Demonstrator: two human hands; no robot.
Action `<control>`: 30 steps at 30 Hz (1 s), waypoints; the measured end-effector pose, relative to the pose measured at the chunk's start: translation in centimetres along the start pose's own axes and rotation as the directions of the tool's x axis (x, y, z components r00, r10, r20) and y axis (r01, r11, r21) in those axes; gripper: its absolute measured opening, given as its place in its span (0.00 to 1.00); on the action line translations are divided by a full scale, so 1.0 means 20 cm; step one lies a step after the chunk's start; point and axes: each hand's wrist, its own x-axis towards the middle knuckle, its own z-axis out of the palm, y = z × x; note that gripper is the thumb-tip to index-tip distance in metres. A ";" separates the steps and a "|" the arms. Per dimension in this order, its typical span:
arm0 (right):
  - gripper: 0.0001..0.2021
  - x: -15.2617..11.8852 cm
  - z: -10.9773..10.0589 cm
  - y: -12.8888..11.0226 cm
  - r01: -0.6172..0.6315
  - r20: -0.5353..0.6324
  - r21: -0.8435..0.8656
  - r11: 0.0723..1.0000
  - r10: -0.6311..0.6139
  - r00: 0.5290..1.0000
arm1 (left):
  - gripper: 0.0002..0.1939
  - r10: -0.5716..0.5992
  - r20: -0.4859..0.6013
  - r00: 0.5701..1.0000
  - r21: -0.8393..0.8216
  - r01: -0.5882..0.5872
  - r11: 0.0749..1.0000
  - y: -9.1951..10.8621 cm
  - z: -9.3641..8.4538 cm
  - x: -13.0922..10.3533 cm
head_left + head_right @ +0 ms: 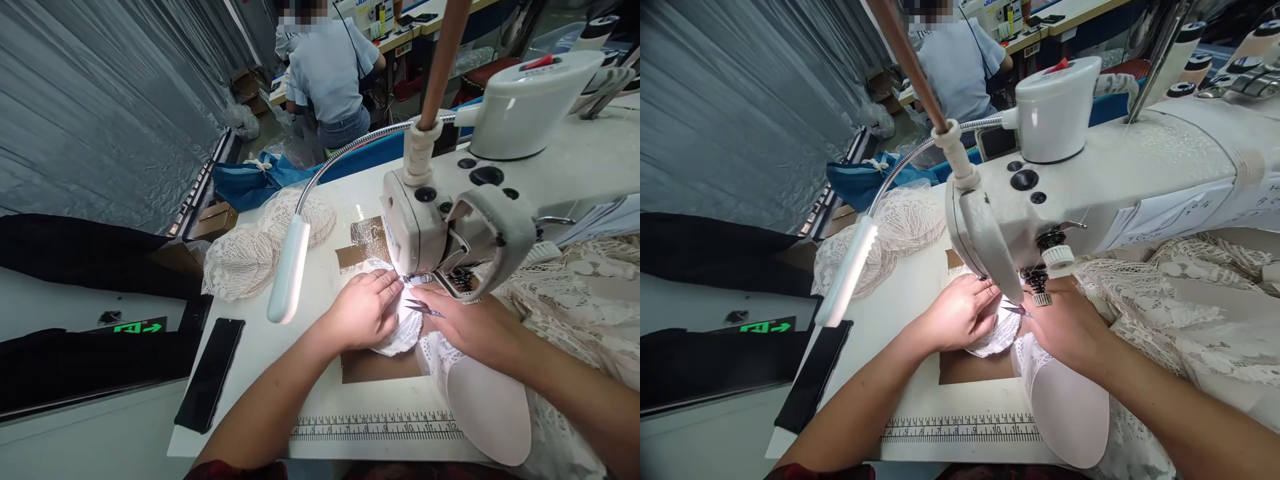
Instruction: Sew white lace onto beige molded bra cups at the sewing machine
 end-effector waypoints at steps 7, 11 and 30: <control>0.16 -0.01 0.03 0.03 0.107 -0.054 -0.005 0.994 -0.107 0.993 | 0.18 0.042 0.051 0.998 0.039 -0.044 0.998 -0.02 -0.06 0.02; 0.16 0.00 0.02 0.02 0.143 -0.077 -0.014 0.990 -0.144 0.987 | 0.18 0.050 -0.008 0.999 0.062 -0.050 0.997 0.01 -0.04 0.00; 0.19 -0.03 0.05 0.04 0.035 -0.041 0.086 0.996 -0.031 0.999 | 0.22 -0.008 -0.121 0.993 -0.002 0.007 1.000 -0.06 0.05 -0.01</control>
